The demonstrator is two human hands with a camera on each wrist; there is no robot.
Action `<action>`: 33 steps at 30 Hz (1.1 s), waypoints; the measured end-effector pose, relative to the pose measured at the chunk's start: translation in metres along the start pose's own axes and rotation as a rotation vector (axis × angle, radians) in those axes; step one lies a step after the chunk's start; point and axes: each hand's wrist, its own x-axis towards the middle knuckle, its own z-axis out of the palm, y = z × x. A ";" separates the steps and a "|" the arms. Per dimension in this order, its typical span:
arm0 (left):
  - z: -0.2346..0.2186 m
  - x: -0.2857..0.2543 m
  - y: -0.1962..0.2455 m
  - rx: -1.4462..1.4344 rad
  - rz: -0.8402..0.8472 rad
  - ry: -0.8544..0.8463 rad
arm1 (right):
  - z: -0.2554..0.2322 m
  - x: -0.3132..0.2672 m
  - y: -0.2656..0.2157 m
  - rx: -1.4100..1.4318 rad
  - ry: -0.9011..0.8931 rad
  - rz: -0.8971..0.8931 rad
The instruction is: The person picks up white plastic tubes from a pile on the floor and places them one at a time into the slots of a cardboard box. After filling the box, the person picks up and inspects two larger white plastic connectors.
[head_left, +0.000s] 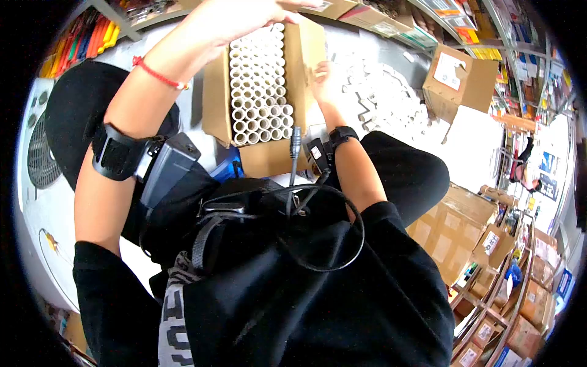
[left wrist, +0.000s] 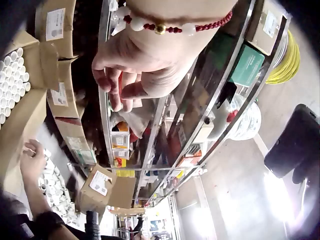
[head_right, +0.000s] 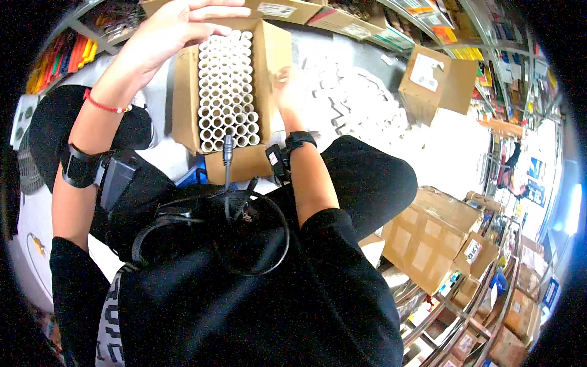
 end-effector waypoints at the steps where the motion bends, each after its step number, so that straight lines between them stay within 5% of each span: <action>1: 0.002 0.002 -0.006 -0.003 0.003 0.025 | -0.010 0.000 0.014 0.010 0.065 0.116; 3: 0.017 -0.003 -0.003 -0.006 0.006 0.073 | -0.030 -0.004 0.041 0.034 0.199 0.351; 4: 0.006 0.009 -0.021 0.392 0.046 0.015 | -0.035 -0.010 0.059 -0.002 0.193 0.443; 7: 0.007 0.014 -0.027 0.250 -0.087 -0.030 | -0.046 -0.038 0.113 -0.106 0.079 0.774; 11: 0.003 0.019 -0.042 0.306 -0.199 -0.002 | -0.054 -0.065 0.123 0.042 -0.037 1.107; 14: -0.002 0.023 -0.053 0.298 -0.245 0.017 | -0.066 -0.048 0.112 -0.166 -0.249 1.033; 18: -0.006 0.032 -0.065 0.283 -0.344 0.041 | -0.047 -0.040 0.188 -0.212 0.065 1.096; 21: -0.007 0.041 -0.070 0.291 -0.396 0.033 | -0.066 -0.025 0.188 -0.026 0.359 1.380; 24: 0.001 0.046 -0.065 0.289 -0.413 0.084 | -0.077 -0.025 0.199 -0.221 0.592 1.337; 28: 0.003 0.054 -0.066 0.263 -0.454 0.092 | -0.091 -0.034 0.220 -0.232 0.426 1.175; 33: 0.004 0.062 -0.070 0.272 -0.488 0.054 | -0.090 -0.037 0.247 -0.170 0.437 1.164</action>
